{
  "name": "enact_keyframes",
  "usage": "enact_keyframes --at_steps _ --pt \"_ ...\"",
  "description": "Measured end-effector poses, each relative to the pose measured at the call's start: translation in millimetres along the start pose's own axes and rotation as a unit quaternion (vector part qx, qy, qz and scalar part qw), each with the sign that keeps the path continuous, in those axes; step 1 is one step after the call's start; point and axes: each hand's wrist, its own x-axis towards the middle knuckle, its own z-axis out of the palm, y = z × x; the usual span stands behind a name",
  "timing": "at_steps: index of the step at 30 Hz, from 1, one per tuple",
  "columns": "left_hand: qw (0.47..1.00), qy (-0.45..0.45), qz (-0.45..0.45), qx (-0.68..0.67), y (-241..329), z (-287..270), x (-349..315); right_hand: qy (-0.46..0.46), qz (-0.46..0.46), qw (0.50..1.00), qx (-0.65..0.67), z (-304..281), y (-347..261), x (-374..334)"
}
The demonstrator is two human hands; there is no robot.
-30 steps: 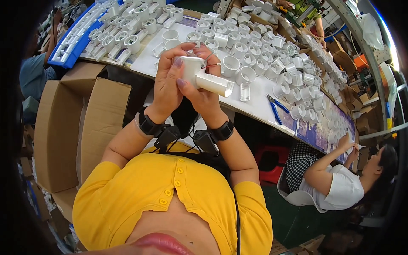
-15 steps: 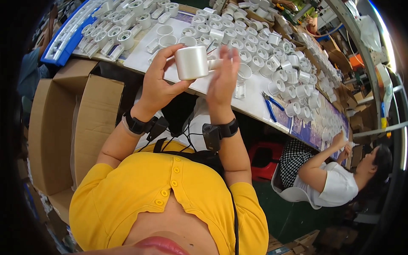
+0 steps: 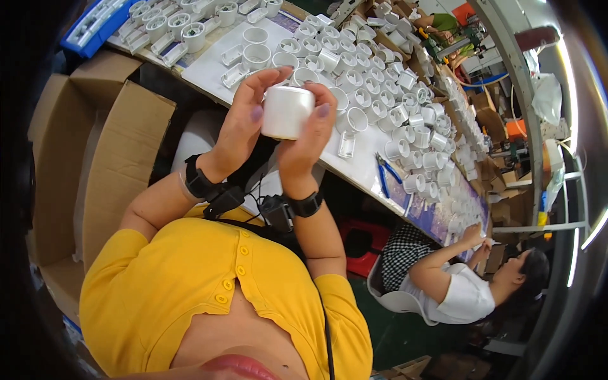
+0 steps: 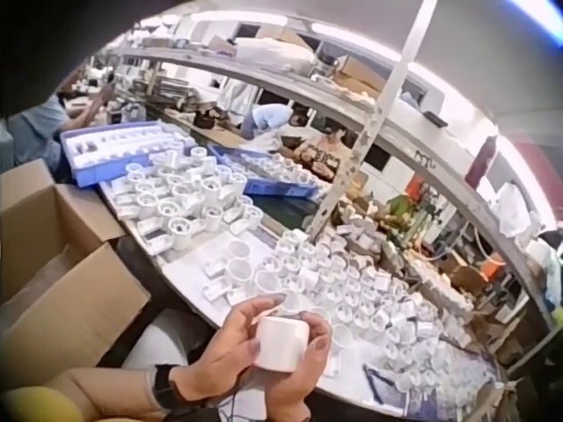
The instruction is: The person picks up a white plastic housing and a fan, inserts the fan into the housing, and threads the wires through a side opening. They then connect the wires to a small circuit board, tuck the assembly into the housing, and place the unit into a blue tray.
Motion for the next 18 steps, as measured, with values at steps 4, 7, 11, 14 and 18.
enact_keyframes --at_steps 4,7,11,14,18 --pt "0.993 0.066 0.059 0.076 -9.5 4.3 -0.4 0.019 0.019 1.000 -0.001 11.9 4.4 -6.8" --pt "0.983 0.063 0.076 0.154 -11.9 -1.2 6.3 0.024 0.054 0.995 0.077 13.0 9.2 -10.9" --pt "0.958 0.096 0.108 0.248 -13.3 -6.4 4.7 0.033 0.059 0.995 0.072 10.7 20.8 -14.6" --pt "0.955 0.085 0.085 0.272 -7.1 -11.0 6.6 0.011 0.077 0.994 0.082 6.2 26.3 -11.0" --pt "0.932 0.071 0.125 0.334 -3.9 -20.6 9.2 -0.066 -0.095 0.970 -0.212 8.7 26.0 -10.0"
